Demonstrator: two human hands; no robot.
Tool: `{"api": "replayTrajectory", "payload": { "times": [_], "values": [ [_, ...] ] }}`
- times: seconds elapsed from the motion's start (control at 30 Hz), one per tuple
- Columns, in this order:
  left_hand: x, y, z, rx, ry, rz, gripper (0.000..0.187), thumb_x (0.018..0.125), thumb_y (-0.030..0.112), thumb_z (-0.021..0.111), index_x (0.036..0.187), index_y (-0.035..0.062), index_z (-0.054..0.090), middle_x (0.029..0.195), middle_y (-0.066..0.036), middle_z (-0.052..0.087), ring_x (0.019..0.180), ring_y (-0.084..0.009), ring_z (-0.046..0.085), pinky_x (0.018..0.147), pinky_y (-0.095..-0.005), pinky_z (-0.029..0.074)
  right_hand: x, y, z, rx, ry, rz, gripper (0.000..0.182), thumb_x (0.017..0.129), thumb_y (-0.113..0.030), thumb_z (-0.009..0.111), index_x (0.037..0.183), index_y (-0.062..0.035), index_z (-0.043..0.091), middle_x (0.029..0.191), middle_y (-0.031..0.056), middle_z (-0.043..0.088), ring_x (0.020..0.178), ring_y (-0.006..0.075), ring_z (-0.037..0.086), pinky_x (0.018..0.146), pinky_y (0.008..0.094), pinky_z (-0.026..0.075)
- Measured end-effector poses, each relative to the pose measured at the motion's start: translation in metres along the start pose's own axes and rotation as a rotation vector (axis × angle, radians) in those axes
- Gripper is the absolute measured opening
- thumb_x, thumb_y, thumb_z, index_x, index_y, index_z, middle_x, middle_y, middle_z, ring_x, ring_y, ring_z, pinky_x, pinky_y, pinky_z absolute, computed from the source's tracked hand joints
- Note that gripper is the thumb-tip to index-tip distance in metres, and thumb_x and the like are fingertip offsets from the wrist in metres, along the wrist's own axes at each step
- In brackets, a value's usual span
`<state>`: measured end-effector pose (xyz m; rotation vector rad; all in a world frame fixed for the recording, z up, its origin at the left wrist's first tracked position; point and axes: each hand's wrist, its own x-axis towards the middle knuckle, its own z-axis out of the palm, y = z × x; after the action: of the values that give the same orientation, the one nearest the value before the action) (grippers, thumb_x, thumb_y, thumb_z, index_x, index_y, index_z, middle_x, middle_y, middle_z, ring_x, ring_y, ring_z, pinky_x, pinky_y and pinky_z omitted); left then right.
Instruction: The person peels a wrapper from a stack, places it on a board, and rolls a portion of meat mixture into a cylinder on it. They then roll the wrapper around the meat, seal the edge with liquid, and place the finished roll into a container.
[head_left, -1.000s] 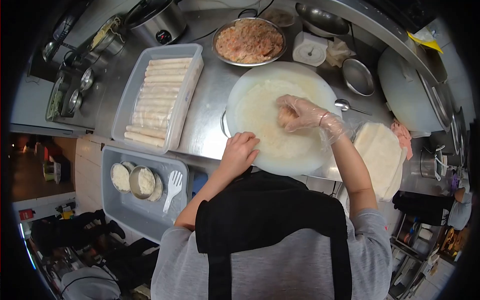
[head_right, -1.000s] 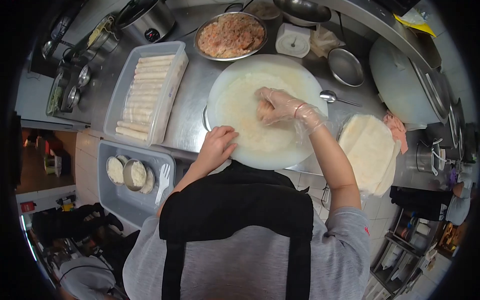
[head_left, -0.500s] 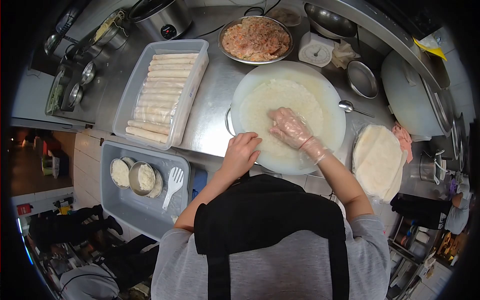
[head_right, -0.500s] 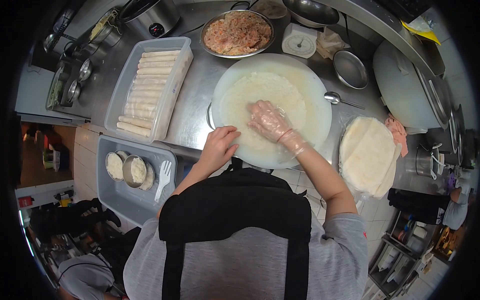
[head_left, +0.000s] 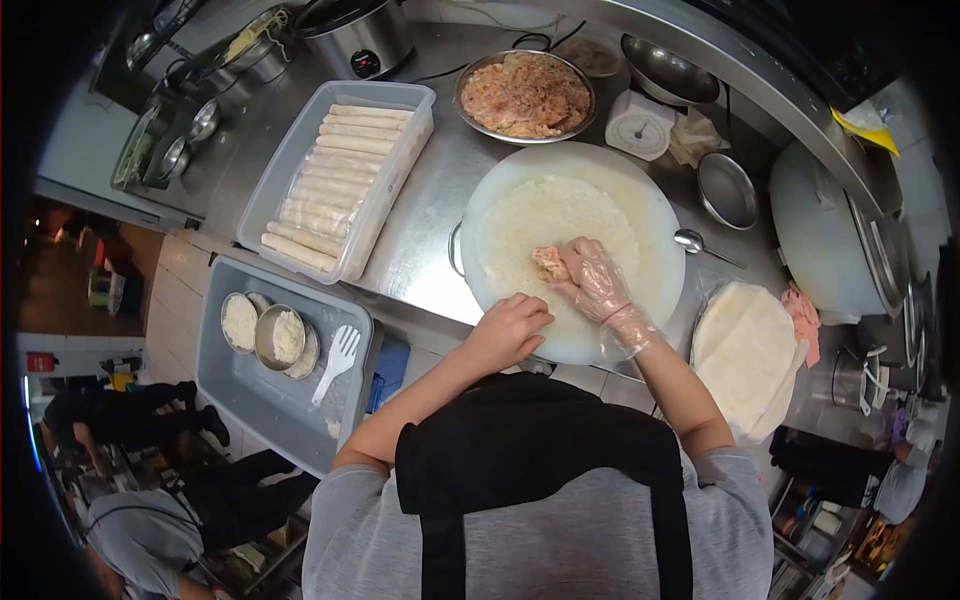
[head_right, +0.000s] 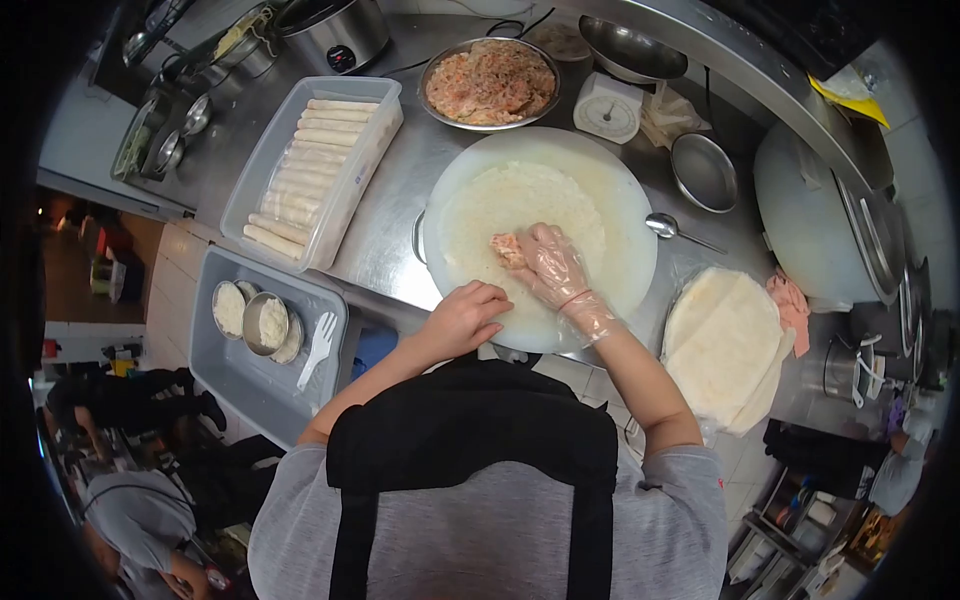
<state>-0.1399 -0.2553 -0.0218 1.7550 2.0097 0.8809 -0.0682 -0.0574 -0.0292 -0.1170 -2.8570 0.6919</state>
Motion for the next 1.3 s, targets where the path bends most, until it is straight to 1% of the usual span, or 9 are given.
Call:
{"api": "replayTrajectory", "payload": {
  "times": [0.17, 0.27, 0.33, 0.43, 0.53, 0.87, 0.93, 1.03, 1.3],
  "values": [
    [-0.002, 0.009, 0.002, 0.007, 0.029, -0.062, 0.036, 0.07, 0.01, 0.068, 0.105, 0.0033, 0.061, 0.108, -0.009, 0.056, 0.102, -0.0275, 0.052, 0.087, -0.0364, 0.043, 0.025, -0.002, -0.001, 0.06, 0.051, -0.109, 0.051, 0.072, -0.024, 0.069, 0.116, -0.0051, 0.052, 0.101, 0.0138, 0.051, 0.096, 0.0335, 0.051, 0.081, 0.0417, 0.043],
    [-0.003, 0.012, 0.005, 0.018, 0.064, -0.071, 0.036, 0.07, 0.01, 0.068, 0.105, 0.0031, 0.061, 0.109, -0.01, 0.056, 0.103, -0.0278, 0.052, 0.088, -0.0368, 0.043, 0.032, 0.007, 0.017, 0.026, -0.108, -0.194, 0.065, 0.069, -0.033, 0.071, 0.123, -0.0041, 0.048, 0.104, 0.0144, 0.051, 0.096, 0.033, 0.052, 0.084, 0.042, 0.044],
    [-0.004, 0.014, 0.008, 0.029, 0.098, -0.076, 0.036, 0.069, 0.01, 0.068, 0.104, 0.0028, 0.061, 0.109, -0.01, 0.056, 0.103, -0.028, 0.052, 0.088, -0.0372, 0.043, 0.034, 0.001, 0.019, -0.08, -0.225, -0.077, 0.07, 0.072, -0.032, 0.069, 0.129, -0.0023, 0.042, 0.109, 0.016, 0.05, 0.099, 0.034, 0.051, 0.086, 0.0419, 0.043],
    [-0.004, 0.013, 0.007, 0.035, 0.082, -0.067, 0.036, 0.07, 0.01, 0.068, 0.105, 0.0026, 0.061, 0.11, -0.01, 0.056, 0.104, -0.0278, 0.052, 0.088, -0.037, 0.043, 0.029, -0.002, 0.002, 0.088, -0.03, -0.185, 0.054, 0.081, -0.027, 0.061, 0.126, -0.0034, 0.044, 0.108, 0.0152, 0.051, 0.101, 0.0317, 0.051, 0.086, 0.0417, 0.044],
    [-0.005, 0.008, 0.006, 0.021, 0.064, -0.043, 0.036, 0.071, 0.012, 0.067, 0.106, 0.0023, 0.061, 0.11, -0.01, 0.056, 0.104, -0.0278, 0.052, 0.089, -0.0369, 0.042, 0.027, 0.003, -0.008, -0.002, -0.042, -0.191, 0.051, 0.083, -0.03, 0.059, 0.124, -0.0046, 0.045, 0.108, 0.0148, 0.051, 0.103, 0.0302, 0.051, 0.086, 0.0414, 0.044],
    [-0.006, -0.002, -0.002, 0.035, -0.023, 0.05, 0.042, 0.072, 0.012, 0.067, 0.111, 0.0022, 0.058, 0.113, -0.01, 0.054, 0.107, -0.0276, 0.049, 0.09, -0.0373, 0.042, 0.041, -0.035, -0.008, -0.21, -0.309, 0.073, 0.054, 0.082, -0.026, 0.06, 0.128, -0.004, 0.044, 0.117, 0.0165, 0.05, 0.109, 0.0319, 0.049, 0.091, 0.0417, 0.043],
    [-0.006, -0.005, -0.006, 0.02, -0.073, 0.085, 0.044, 0.072, 0.013, 0.067, 0.113, 0.0016, 0.057, 0.116, -0.011, 0.052, 0.108, -0.028, 0.048, 0.09, -0.0373, 0.042, 0.025, -0.023, -0.012, -0.095, -0.039, -0.041, 0.065, 0.08, -0.023, 0.061, 0.136, -0.0018, 0.034, 0.133, 0.0197, 0.041, 0.122, 0.0346, 0.042, 0.102, 0.0415, 0.035],
    [-0.007, -0.01, -0.008, 0.036, -0.091, 0.149, 0.046, 0.072, 0.013, 0.068, 0.115, 0.0008, 0.056, 0.119, -0.012, 0.051, 0.11, -0.0283, 0.048, 0.091, -0.0374, 0.042, 0.004, -0.015, -0.019, -0.32, -0.209, -0.316, 0.072, 0.08, -0.02, 0.059, 0.14, 0.0008, 0.026, 0.143, 0.0195, 0.03, 0.131, 0.0344, 0.033, 0.108, 0.0413, 0.028],
    [-0.009, -0.016, -0.011, 0.034, -0.132, 0.216, 0.049, 0.072, 0.013, 0.068, 0.116, -0.0002, 0.054, 0.122, -0.013, 0.049, 0.112, -0.0287, 0.046, 0.093, -0.0373, 0.042, 0.025, -0.029, 0.001, -0.229, -0.237, -0.294, 0.069, 0.078, -0.013, 0.058, 0.139, 0.0001, 0.028, 0.144, 0.0179, 0.029, 0.133, 0.033, 0.031, 0.11, 0.041, 0.026]
  ]
}}
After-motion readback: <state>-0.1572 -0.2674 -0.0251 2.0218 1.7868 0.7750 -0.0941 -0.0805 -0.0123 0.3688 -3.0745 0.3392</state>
